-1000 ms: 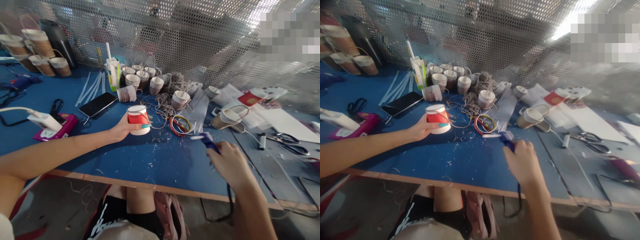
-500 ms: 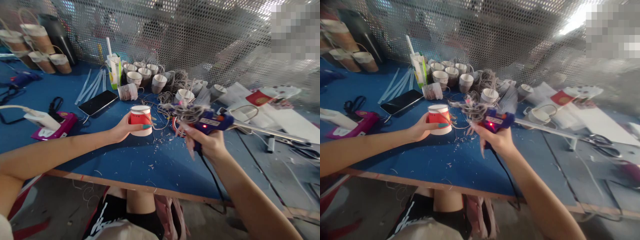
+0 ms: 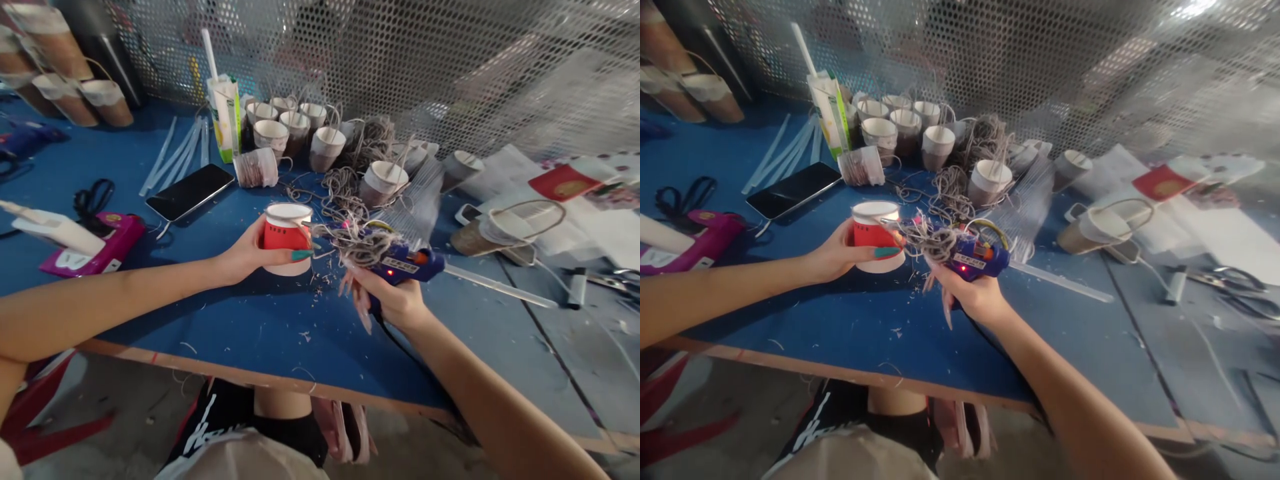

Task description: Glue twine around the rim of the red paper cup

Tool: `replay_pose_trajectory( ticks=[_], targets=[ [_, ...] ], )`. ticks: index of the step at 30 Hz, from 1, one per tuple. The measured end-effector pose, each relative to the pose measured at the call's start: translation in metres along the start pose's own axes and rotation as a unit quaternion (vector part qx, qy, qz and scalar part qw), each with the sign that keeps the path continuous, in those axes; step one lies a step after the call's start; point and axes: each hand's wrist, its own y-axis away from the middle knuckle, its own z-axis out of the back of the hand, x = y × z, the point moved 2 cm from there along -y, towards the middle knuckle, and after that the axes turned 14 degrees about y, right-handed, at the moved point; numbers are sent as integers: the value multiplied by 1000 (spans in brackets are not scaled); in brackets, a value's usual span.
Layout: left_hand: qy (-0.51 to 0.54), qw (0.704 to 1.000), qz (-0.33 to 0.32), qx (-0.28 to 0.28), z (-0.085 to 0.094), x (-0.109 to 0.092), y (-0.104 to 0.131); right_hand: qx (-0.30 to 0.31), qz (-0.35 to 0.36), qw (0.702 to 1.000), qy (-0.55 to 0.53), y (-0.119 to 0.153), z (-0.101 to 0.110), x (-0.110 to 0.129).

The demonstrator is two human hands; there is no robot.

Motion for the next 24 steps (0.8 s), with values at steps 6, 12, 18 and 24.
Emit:
replay_pose_trajectory(
  ticks=[6, 12, 18, 24],
  targets=[
    [1, 1000, -3, 12, -1, 1, 1, 4, -12, 1000, 16, -1, -3, 3],
    [-25, 999, -9, 20, 2, 3, 0, 6, -31, 999, 39, 0, -4, 10],
    [-53, 998, -15, 19, -3, 0, -1, 10, -24, 998, 50, 2, -4, 12],
    [-71, 997, -17, 2, -2, 1, -1, 15, -15, 999, 43, 1, -6, 9]
  ],
)
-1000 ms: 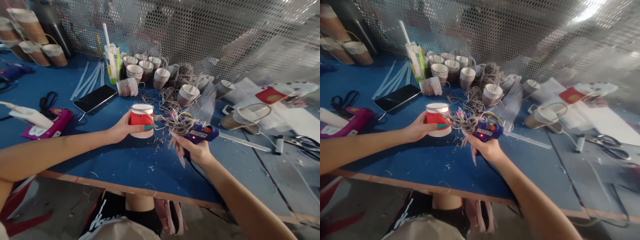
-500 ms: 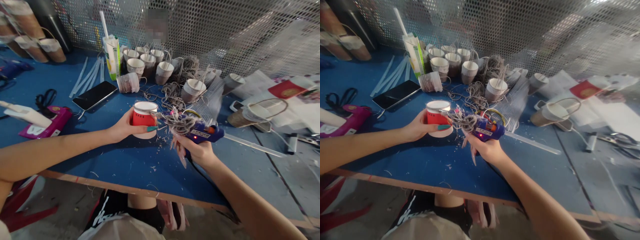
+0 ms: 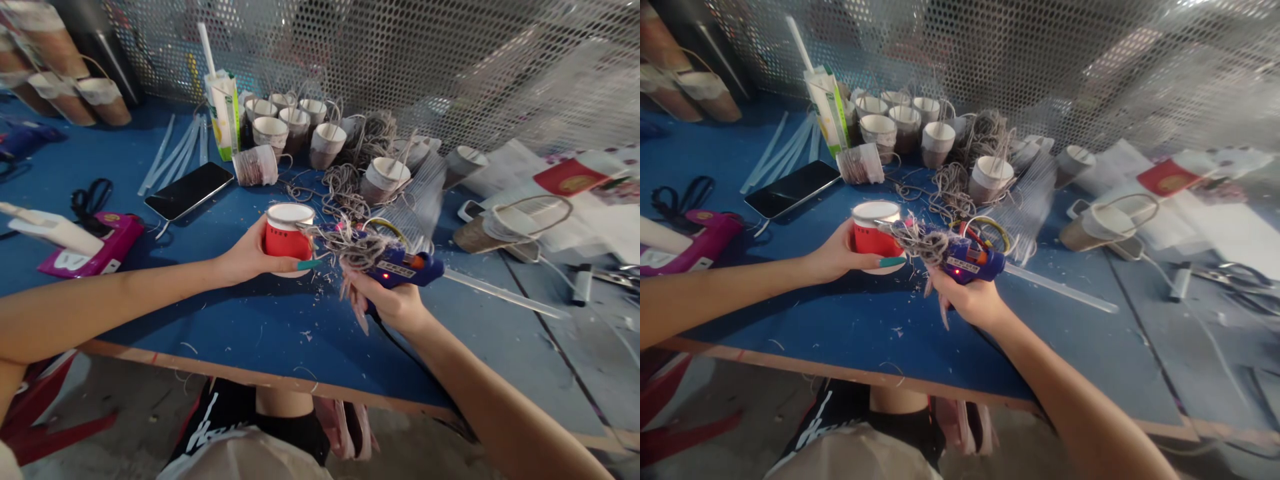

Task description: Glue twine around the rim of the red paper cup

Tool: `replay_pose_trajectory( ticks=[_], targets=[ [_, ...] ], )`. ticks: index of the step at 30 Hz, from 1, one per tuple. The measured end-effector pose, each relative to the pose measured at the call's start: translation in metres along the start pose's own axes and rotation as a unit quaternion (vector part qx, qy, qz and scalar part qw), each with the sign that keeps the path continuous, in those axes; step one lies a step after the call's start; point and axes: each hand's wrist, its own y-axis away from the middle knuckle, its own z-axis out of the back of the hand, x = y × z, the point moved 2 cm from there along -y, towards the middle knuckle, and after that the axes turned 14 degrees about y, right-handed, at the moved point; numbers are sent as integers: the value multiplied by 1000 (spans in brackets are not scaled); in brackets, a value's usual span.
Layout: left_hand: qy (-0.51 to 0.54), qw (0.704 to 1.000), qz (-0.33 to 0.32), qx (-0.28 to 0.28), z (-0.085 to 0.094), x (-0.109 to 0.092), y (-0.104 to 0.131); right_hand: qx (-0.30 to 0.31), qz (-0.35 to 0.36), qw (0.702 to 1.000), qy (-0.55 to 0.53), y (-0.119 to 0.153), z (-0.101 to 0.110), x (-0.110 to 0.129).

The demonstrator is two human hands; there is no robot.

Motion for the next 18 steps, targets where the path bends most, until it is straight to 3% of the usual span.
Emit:
replay_pose_trajectory(
  ticks=[18],
  targets=[
    [28, 999, 18, -20, -3, -4, 1, -18, 8, 1000, 3, 1, 0, 3]
  ],
)
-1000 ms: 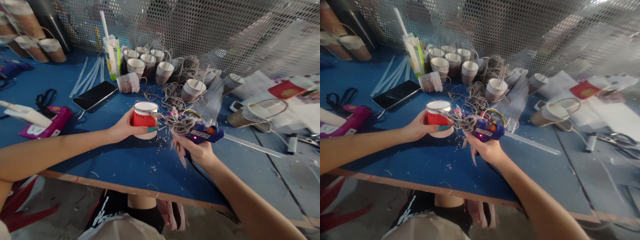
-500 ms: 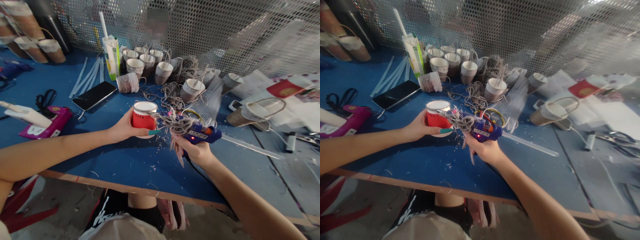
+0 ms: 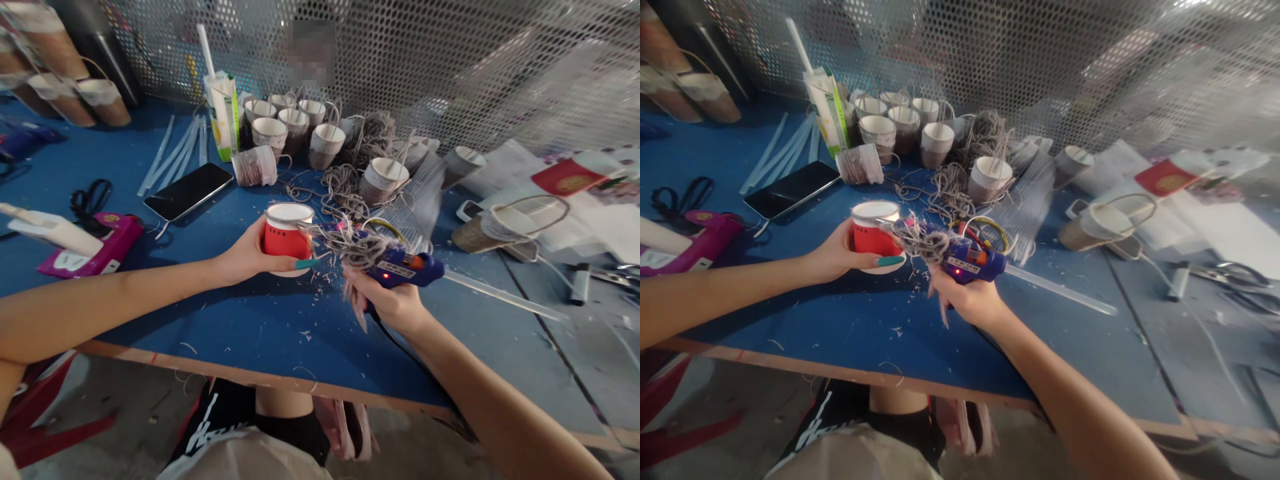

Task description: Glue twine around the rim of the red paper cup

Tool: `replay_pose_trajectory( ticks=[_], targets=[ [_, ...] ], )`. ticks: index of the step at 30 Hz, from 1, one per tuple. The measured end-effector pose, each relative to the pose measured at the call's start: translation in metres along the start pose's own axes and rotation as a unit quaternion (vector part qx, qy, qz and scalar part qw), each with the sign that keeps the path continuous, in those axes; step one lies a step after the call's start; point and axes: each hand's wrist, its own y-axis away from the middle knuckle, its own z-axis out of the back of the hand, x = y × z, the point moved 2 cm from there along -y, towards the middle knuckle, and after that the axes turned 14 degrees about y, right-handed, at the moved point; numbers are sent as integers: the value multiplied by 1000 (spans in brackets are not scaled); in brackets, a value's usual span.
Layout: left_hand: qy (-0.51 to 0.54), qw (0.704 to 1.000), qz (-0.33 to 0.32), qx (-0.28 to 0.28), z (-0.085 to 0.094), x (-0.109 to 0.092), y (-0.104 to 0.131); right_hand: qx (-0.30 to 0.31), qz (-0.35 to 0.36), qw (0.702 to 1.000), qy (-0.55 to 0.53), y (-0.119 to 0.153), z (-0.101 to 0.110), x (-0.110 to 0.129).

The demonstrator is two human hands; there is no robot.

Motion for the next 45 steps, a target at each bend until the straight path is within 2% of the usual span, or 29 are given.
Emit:
replay_pose_trajectory(
  ticks=[5, 15, 23, 39, 45],
  targets=[
    [3, 1000, 5, 4, -2, -2, 1, -1, 12, 1000, 4, 1, 0, 1],
    [-3, 999, 9, 49, 2, -2, 0, -3, -32, 999, 4, 1, 1, 4],
    [8, 997, 5, 70, 5, 1, 2, -1, -32, 1000, -2, 1, 1, 3],
    [22, 999, 13, 48, 1, -1, 1, -2, -12, 1000, -2, 1, 1, 2],
    [17, 998, 3, 62, 4, 1, 1, -2, -4, 1000, 2, 1, 2, 5]
  ],
)
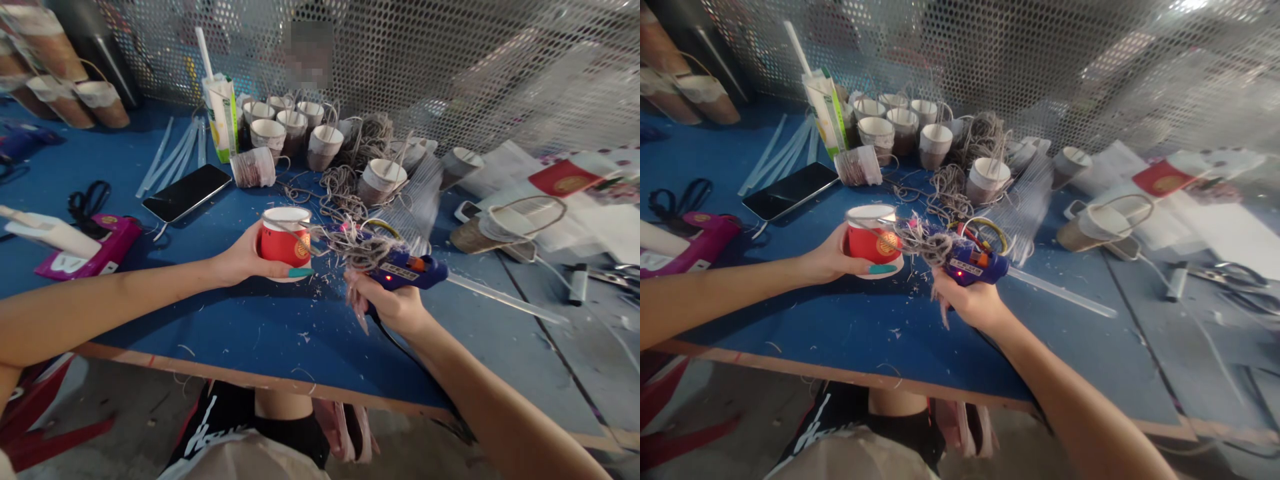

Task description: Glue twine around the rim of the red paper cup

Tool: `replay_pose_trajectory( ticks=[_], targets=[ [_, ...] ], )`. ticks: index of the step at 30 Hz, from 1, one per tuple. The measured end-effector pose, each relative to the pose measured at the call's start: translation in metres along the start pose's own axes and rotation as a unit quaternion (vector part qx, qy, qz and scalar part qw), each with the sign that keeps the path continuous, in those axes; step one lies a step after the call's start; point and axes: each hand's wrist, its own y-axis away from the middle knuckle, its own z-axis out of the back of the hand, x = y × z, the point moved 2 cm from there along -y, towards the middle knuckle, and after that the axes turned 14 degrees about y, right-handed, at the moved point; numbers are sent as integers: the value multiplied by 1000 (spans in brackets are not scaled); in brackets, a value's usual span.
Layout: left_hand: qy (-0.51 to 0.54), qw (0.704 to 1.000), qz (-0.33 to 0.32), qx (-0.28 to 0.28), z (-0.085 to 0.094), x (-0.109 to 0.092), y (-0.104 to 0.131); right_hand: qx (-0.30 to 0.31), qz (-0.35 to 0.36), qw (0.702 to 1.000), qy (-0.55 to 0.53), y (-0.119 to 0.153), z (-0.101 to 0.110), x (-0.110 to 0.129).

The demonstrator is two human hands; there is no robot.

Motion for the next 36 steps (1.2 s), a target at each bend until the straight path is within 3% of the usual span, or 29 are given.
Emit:
replay_pose_trajectory(
  ticks=[17, 24, 36],
  targets=[
    [28, 1000, 6, 11, -2, -2, 1, 9, -17, 1000, -3, 0, 0, 0],
    [24, 999, 27, 40, 0, -1, 1, 1, -28, 1000, -12, 1, 1, 0],
    [33, 999, 17, 30, 0, -1, 1, 4, -24, 1000, -7, 1, 0, -2]
  ],
)
